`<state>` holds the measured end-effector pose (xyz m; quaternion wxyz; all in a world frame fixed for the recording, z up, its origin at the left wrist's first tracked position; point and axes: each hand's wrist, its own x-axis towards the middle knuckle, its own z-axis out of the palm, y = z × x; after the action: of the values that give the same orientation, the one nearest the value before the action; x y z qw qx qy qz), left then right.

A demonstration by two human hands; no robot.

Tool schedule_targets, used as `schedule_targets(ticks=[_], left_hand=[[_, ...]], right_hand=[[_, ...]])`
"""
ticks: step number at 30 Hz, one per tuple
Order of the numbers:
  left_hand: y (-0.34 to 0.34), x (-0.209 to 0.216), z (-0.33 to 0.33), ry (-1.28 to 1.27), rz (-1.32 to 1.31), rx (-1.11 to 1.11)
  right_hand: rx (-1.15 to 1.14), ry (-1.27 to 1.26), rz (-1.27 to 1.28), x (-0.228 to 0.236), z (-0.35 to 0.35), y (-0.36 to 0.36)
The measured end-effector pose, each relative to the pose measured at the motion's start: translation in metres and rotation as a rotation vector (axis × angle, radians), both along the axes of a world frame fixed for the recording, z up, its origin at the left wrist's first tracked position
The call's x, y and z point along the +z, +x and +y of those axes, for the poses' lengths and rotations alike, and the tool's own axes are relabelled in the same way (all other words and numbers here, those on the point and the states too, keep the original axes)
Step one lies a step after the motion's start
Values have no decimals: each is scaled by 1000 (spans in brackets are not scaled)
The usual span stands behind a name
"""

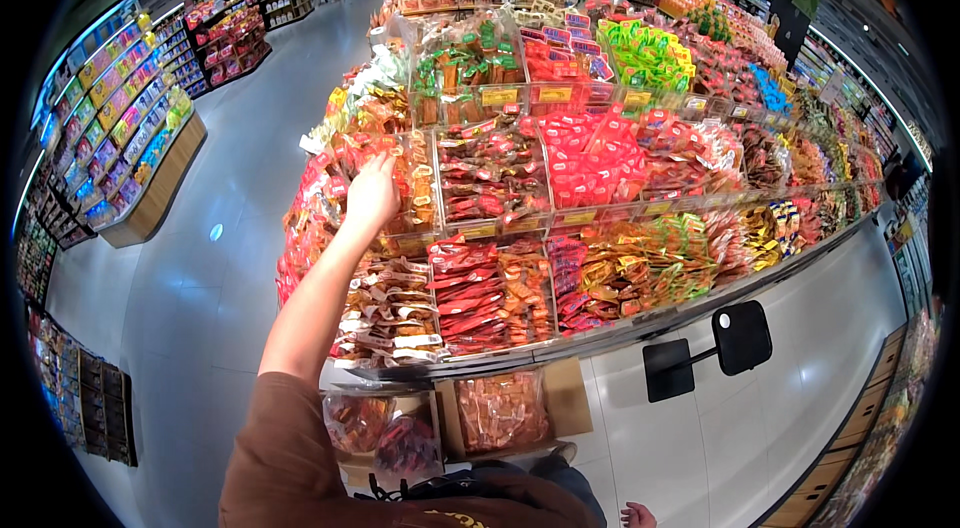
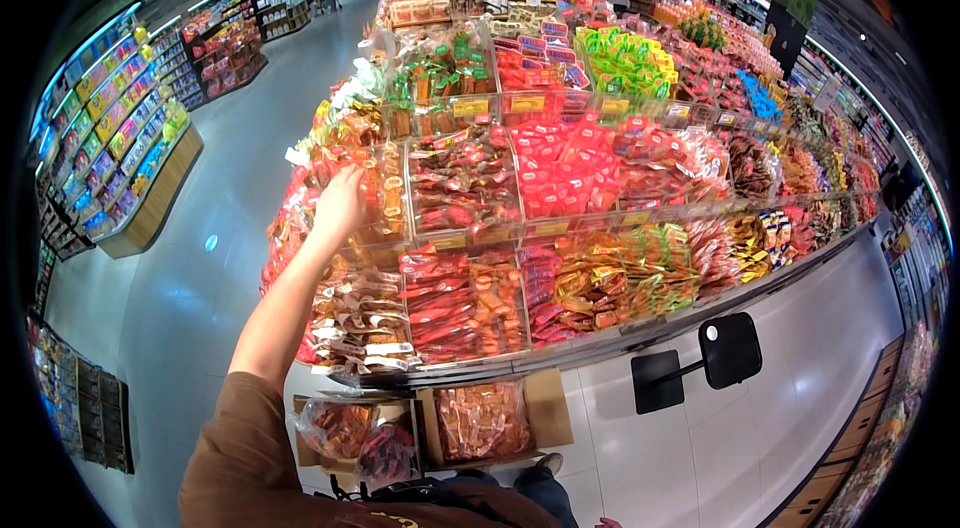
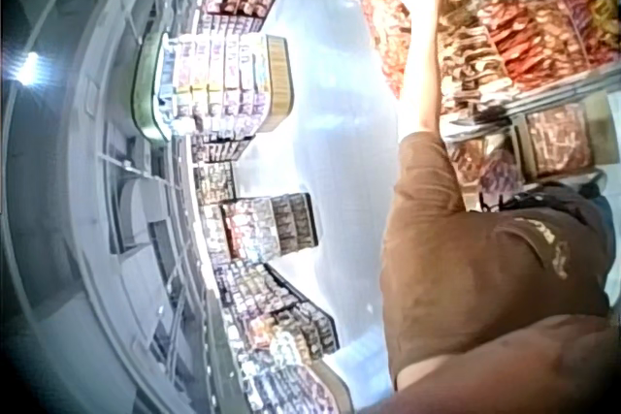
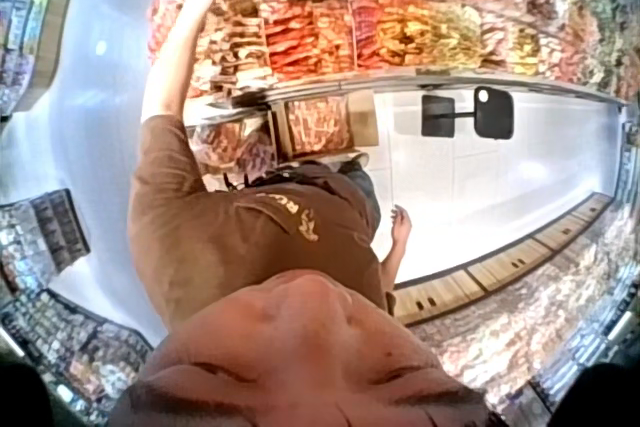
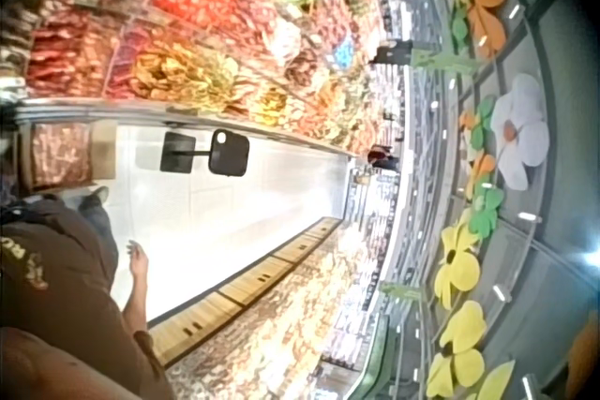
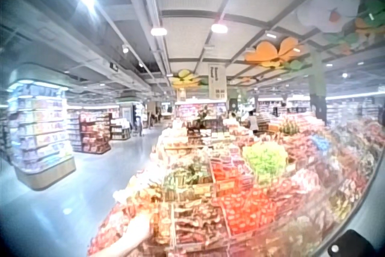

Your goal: The person picks up bags of candy from cardboard boxes on the floor and places the individual candy packets into plastic bins on a display shelf.

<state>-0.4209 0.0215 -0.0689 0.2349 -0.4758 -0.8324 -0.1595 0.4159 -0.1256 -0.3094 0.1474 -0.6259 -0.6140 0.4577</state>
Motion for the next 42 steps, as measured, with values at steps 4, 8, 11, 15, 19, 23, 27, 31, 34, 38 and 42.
schedule_targets(ticks=[4, 8, 11, 15, 19, 23, 27, 31, 34, 38, 42], left_hand=[[-42, -18, 14, -257, -71, -6], [-60, -14, 31, -197, -302, 55], [-75, -10, 43, -136, -312, 87], [-103, -18, 55, -323, -252, 184], [-113, -36, 65, -386, -200, 173], [-93, -21, 64, -424, -228, 121], [-80, -1, 57, -503, -220, 145], [-86, 1, 46, -601, -146, 209], [-81, 3, 44, -535, -274, 171], [-59, -1, 38, -409, -227, 97], [-8, 27, 2, -294, -186, -94]], right_hand=[[-8, 26, 12, 3, -1, -1], [-34, -9, -38, 8, -15, 4], [-56, -18, -62, 7, -31, 15], [-90, -33, -71, 11, -48, 18], [-146, -48, -52, 13, -60, 22], [-137, -29, -97, 24, -58, 15], [-109, -15, -102, 27, -47, 9], [-85, -27, -92, 21, -33, 8], [-104, -27, -40, 8, -27, 8], [-200, -59, 31, 3, -12, -3], [-150, -71, 53, 6, 12, -20]])
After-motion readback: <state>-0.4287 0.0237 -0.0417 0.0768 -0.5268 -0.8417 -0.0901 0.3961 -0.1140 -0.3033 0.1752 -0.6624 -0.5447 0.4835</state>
